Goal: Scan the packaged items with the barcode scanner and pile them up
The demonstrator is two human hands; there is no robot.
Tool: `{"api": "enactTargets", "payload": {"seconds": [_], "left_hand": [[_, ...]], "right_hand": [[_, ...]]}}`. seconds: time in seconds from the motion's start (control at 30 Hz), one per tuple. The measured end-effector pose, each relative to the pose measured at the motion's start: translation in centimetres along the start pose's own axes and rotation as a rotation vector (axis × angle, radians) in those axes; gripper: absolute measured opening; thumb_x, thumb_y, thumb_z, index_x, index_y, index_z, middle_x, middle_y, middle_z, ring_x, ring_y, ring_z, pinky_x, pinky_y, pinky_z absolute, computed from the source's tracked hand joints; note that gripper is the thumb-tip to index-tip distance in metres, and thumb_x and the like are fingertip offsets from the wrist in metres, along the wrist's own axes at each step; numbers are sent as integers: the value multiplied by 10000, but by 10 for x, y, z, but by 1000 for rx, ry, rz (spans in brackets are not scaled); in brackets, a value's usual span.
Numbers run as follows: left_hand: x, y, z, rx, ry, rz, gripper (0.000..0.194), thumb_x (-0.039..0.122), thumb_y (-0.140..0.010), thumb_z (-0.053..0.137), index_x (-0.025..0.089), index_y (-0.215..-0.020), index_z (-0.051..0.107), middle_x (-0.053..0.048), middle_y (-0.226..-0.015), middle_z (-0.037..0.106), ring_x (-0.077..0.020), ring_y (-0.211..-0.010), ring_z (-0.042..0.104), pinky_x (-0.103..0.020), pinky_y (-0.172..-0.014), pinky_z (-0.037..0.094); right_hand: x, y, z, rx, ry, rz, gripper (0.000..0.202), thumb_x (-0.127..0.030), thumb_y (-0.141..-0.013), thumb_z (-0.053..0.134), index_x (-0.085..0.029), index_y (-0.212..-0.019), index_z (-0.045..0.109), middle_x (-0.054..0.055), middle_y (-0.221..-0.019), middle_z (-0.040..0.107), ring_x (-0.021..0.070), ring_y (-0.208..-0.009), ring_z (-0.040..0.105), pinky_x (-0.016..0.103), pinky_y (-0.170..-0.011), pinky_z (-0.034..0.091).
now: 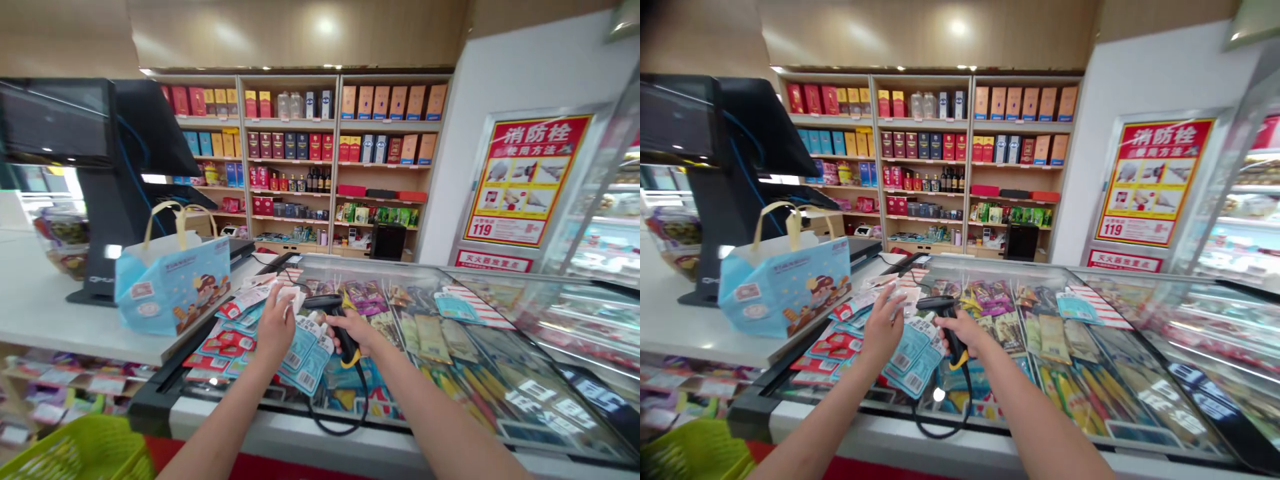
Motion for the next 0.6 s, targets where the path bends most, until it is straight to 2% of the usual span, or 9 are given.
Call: {"api": "enactTargets", "payload": {"seconds": [0.1,0.2,0.3,0.4,0.47,0.53,0.6], "left_hand": [[21,-5,42,-67,79,14,221,195,-751,532,228,-926,664,-83,-1328,533,-270,-1285,449,-447,-1103,337],[36,-4,98,-157,254,-57,209,152,-686,591,223,-866,669,-97,-1261,571,-282,-1241,486,-447,-1094,342],[52,6,163,-255,469,-202,268,59,-586,645,217,-801,662,-115,-1151,619,-297,-1194,516,-439,-1092,329],[71,25,233,-361,645,-386,343,-7,-516,675,221,-770,641,-99,-884,660,-311,-1094,574,-438,-1050,353],[85,40,280,-445,690,-468,343,-7,-503,697,226,-741,616,-61,-702,626,-310,-983,620,-421,-980,405],[100,52,324,-526,701,-494,296,29,-521,718,229,-680,569,-23,-581,568,-292,-859,648,-387,-891,455],[112,55,361,-518,810,-525,269,81,-562,722,232,-631,511,1,-508,516,-266,-754,654,-357,-815,482]], "right_hand": [[-7,16,-40,102,-20,-28,369,-411,-616,734,-182,-780,496,-62,-526,551,78,-391,483,208,-373,418],[-9,38,-89,242,-20,-45,337,-418,-640,716,-182,-719,489,-61,-479,525,79,-371,464,211,-369,412],[-14,64,-138,383,-36,-97,311,-409,-684,686,-188,-658,470,-56,-443,495,83,-356,449,219,-368,404],[-22,90,-184,521,-77,-169,277,-387,-712,673,-189,-671,483,-47,-474,510,85,-367,457,220,-372,398],[-26,105,-211,605,-87,-218,277,-394,-700,682,-193,-699,491,-49,-488,514,86,-363,451,225,-371,401],[-31,119,-234,682,-83,-286,311,-408,-659,708,-200,-723,486,-58,-488,509,90,-359,451,232,-368,409],[-34,131,-251,756,-72,-347,354,-428,-622,724,-207,-737,472,-66,-485,501,96,-357,455,235,-360,408]]}}
Point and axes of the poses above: each hand's wrist, its own y-axis away from the middle knuckle, its own z-axis out of the palm, x = y × z, the point moved 10 cm from there along -y, towards the middle knuckle
